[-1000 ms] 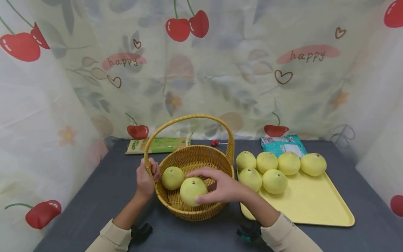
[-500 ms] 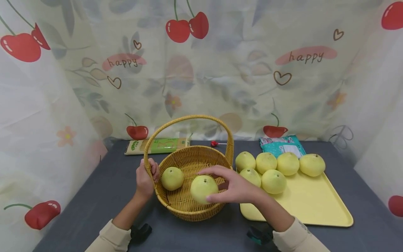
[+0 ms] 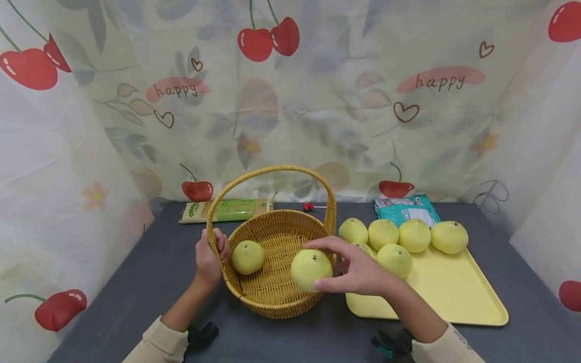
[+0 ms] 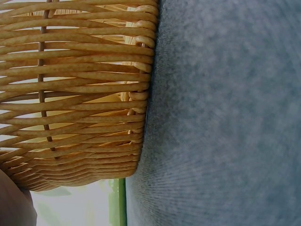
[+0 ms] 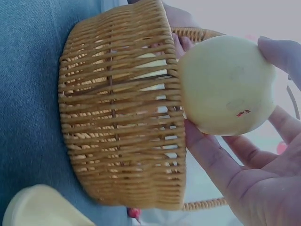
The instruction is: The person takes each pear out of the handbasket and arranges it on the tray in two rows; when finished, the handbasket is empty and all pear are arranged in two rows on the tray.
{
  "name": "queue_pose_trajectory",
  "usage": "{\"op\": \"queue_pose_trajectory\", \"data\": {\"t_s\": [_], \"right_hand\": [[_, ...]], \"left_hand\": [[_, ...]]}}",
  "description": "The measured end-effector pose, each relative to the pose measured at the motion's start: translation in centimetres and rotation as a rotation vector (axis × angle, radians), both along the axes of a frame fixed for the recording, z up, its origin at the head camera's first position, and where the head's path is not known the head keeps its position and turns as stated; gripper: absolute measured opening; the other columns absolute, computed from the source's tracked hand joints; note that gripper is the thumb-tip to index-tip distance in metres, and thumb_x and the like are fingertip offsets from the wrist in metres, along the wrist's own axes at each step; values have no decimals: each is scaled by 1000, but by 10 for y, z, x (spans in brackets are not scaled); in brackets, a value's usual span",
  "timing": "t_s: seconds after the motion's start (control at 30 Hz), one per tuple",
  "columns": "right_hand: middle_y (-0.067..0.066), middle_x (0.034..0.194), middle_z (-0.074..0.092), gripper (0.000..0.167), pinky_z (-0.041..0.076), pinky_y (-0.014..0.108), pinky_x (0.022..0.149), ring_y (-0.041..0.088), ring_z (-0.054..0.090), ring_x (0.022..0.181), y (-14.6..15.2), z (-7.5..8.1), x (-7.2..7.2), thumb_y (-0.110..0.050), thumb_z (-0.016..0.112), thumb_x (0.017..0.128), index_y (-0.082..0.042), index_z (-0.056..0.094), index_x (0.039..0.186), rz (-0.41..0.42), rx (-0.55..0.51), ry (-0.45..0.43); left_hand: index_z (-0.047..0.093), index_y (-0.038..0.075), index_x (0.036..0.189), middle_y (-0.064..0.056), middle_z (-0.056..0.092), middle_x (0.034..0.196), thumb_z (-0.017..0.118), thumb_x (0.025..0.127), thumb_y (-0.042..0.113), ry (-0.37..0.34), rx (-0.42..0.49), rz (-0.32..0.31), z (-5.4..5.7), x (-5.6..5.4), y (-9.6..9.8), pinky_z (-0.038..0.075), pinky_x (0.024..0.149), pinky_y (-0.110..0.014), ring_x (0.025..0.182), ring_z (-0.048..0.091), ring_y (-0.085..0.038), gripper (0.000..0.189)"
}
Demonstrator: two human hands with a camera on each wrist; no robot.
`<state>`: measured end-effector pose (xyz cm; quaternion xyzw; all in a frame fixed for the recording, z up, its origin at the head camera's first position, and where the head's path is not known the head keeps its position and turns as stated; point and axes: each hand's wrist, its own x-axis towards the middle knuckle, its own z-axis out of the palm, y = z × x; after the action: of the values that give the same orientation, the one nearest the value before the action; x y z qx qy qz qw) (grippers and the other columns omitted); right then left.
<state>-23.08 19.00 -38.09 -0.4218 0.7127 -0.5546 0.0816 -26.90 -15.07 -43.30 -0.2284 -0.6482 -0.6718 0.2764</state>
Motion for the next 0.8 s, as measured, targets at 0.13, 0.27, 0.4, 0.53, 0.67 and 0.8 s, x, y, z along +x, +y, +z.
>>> {"op": "queue_pose_trajectory", "data": {"t_s": [0.13,0.27,0.4,0.53,0.67,0.8], "right_hand": [[14,137,53,60,57,43,83,22,54,122,9,0,2,7,73,87,-1,49,142,-9,-15,-26],[13,139,51,62,57,43,84,21,53,123,19,2,5,8,73,87,-2,49,142,-35,-13,-30],[13,139,50,62,57,43,83,20,53,124,32,7,8,11,70,87,-2,48,143,-52,-20,-31],[11,139,50,62,58,42,82,19,54,123,47,14,12,13,68,87,0,46,144,-90,-15,-14],[10,141,48,62,58,38,80,16,53,124,61,21,16,13,68,87,0,46,144,-155,6,31],[9,145,46,63,58,36,77,13,53,124,74,27,19,13,68,88,-2,46,146,-223,20,31]], "left_hand": [[37,-1,66,-11,33,50,17,112,32,1,-1,2,0,0,1,28,36,-30,38,30,-19,60],[37,-1,66,-11,33,50,16,112,33,-3,-5,1,-1,0,1,28,36,-30,38,30,-19,61],[37,-1,67,-12,33,51,17,112,33,-8,-7,2,-2,0,1,29,37,-31,39,30,-19,61],[37,-1,67,-12,33,51,16,112,33,-3,-6,5,-2,0,2,29,37,-31,39,31,-18,60],[37,-1,67,-12,34,50,16,112,31,8,-1,9,-2,-1,1,29,36,-31,38,31,-19,60],[37,-1,67,-10,34,51,16,112,33,0,1,10,-3,-2,0,29,37,-31,39,31,-18,60]]}}
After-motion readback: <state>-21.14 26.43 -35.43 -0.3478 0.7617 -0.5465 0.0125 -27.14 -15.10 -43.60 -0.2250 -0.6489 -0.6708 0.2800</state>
